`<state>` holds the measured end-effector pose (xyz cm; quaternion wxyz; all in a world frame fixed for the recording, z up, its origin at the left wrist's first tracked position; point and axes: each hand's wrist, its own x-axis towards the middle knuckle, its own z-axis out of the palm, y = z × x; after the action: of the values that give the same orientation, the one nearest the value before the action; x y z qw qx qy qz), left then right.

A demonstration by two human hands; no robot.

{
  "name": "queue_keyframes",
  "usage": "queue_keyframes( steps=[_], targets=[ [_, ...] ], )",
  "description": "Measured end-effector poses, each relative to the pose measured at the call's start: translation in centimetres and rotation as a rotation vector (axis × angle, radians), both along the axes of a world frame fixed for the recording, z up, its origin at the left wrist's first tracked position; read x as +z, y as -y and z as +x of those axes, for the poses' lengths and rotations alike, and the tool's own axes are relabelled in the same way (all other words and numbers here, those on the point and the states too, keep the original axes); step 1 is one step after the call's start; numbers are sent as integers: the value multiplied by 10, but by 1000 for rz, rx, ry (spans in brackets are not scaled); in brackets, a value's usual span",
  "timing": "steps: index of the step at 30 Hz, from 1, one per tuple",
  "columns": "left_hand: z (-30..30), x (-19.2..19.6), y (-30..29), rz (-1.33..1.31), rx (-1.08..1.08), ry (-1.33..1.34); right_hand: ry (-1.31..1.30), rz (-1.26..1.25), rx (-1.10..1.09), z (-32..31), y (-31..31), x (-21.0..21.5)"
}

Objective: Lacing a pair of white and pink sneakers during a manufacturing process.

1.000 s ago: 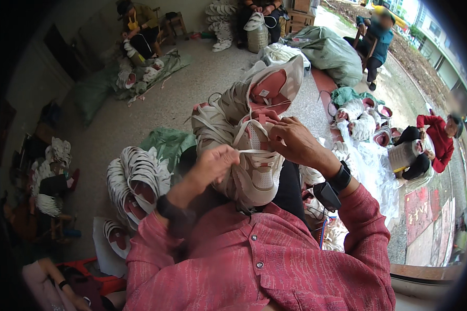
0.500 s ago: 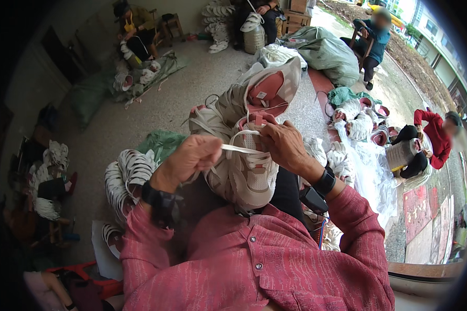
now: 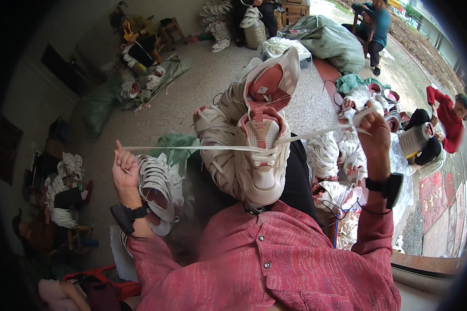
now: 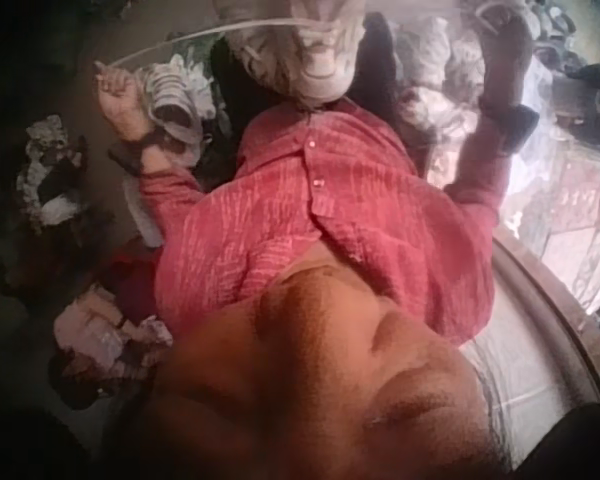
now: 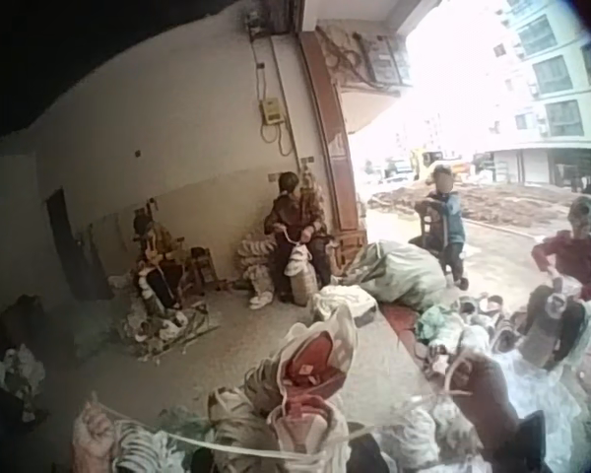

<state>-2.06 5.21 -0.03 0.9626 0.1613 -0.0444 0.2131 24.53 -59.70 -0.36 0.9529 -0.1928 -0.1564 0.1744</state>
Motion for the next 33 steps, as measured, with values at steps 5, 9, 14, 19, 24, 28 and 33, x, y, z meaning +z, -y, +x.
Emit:
queue_keyframes(
  steps=[5, 9, 14, 19, 24, 28, 33],
  targets=[
    [-36, -35, -22, -10, 312, -332, -12, -658, -269, -4, 85, -67],
    [-49, -46, -38, -29, 547, -585, 353, -1954, -554, -3, 92, -103],
    [-77, -36, -53, -310, 590, -319, 1000, -1496, -704, -52, -58, -21],
    [-50, -22, -7, 219, 348, -319, 1263, -1235, -320, -101, -156, 30],
    [26, 3, 149, 1063, 101, -508, 1570, -1476, -274, -102, -187, 29],
    [58, -23, 225, 1358, 126, -362, 1487, -1340, -97, -99, -187, 33],
    [66, -21, 239, 1536, 41, -338, 1422, -1519, -192, -91, -198, 41]
  ],
)
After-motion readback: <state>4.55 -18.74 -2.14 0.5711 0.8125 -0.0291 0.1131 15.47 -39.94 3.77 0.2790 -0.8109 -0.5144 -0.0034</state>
